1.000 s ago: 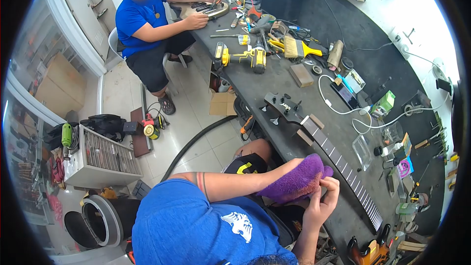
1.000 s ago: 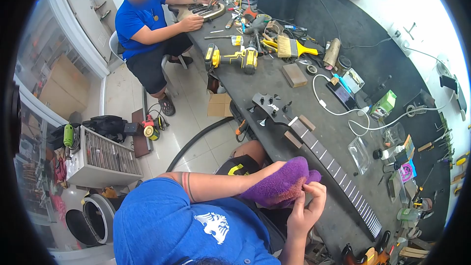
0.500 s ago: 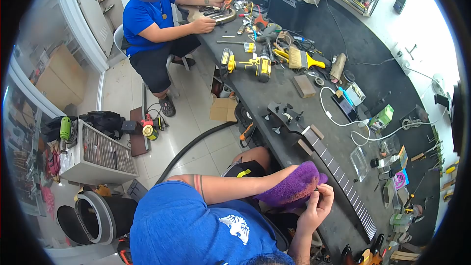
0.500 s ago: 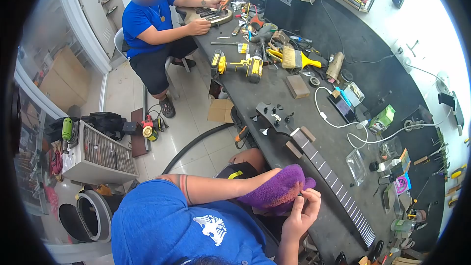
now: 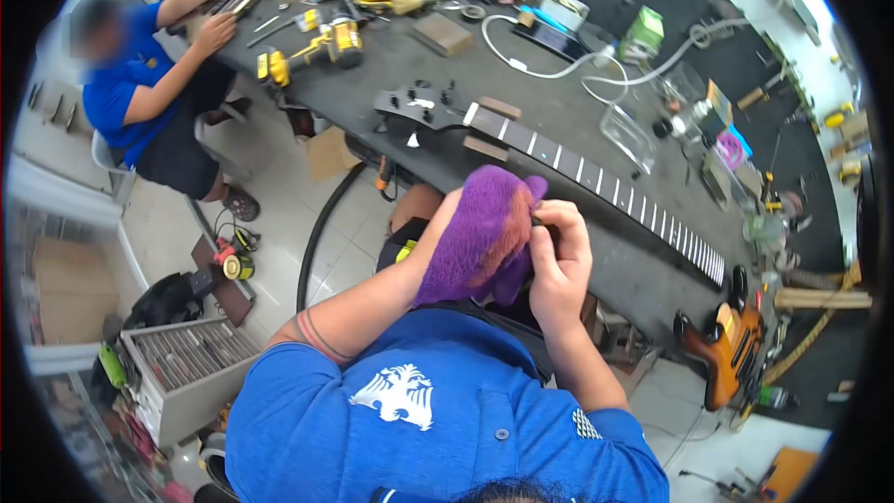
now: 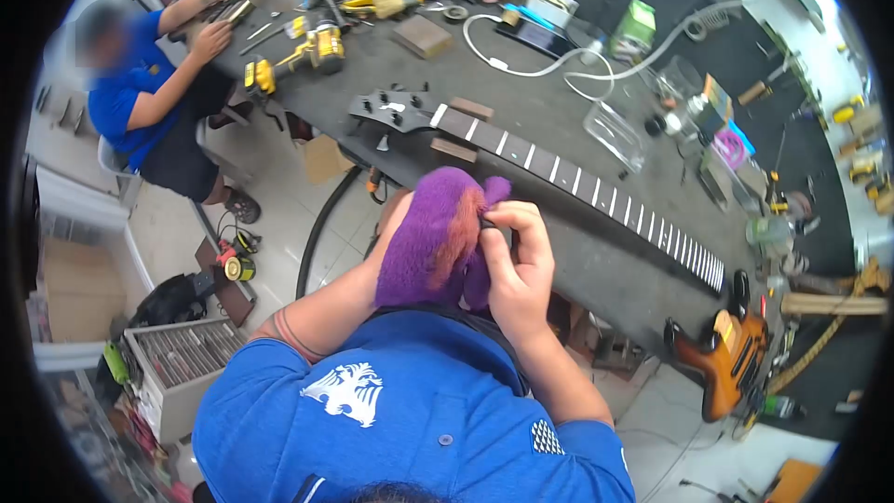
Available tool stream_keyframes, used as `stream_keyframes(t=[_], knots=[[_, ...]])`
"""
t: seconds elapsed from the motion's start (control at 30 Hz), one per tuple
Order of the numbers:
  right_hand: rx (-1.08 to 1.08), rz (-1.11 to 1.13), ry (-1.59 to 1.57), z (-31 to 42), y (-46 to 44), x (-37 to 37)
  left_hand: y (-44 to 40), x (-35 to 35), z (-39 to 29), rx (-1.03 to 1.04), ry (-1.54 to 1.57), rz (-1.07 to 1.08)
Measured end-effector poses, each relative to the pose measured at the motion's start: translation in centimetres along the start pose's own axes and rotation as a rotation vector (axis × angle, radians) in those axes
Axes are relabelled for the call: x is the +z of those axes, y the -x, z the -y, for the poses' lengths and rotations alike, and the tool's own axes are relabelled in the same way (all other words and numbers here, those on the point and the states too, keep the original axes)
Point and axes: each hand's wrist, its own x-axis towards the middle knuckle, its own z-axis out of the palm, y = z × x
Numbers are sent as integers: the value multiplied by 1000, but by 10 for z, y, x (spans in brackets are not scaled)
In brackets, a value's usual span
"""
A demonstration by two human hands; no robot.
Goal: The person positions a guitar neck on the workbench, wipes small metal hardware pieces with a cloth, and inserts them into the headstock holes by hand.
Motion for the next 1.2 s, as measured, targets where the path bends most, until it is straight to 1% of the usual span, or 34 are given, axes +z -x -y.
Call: stream_keyframes(t=[0.07,0.1,0.2,0.23,0.33,0.37,0.47,0.57,0.67,0.77,0.8,0.87,0.93,0.97,1.0,1.07,1.1,1.13,1.2], knots=[[-153,70,192,-5,1,-7,3,7,5,110,-170,-57],[-196,78,244,-4,1,-9,6,9,8,169,-255,-92],[-71,108,150,-3,2,-12,1,4,11,96,-189,-90],[76,84,-87,-4,5,-10,3,0,13,39,-16,-105],[204,40,-459,-10,2,-9,-2,-5,12,-15,262,-5],[225,50,-512,-13,2,-10,-2,-6,13,-11,281,-16],[267,-6,-512,-12,2,-4,0,5,5,-3,11,-72],[-75,115,179,-11,-4,-13,3,16,0,116,-340,-76],[-131,130,201,-9,-5,-13,10,9,5,108,-254,-137],[-135,114,199,-6,-4,-7,11,-1,8,-29,301,-73],[-135,105,188,-6,-4,-4,10,-5,12,-14,247,-89],[-151,66,63,-9,-6,1,6,-10,22,17,139,-121],[-160,50,-23,-13,-9,3,4,-15,28,1,197,-131],[-130,63,-61,-12,-12,2,5,-17,28,-7,225,-137],[-155,71,-132,-11,-17,5,8,-17,22,-51,251,-103],[-121,77,-194,-13,-26,4,16,-13,7,-137,304,-32],[-20,20,-183,-13,-27,8,17,-18,9,-128,296,-44],[21,46,-219,-19,-33,7,16,-26,15,-116,288,-55],[79,94,-177,-17,-49,15,17,-34,14,-105,289,-55]])
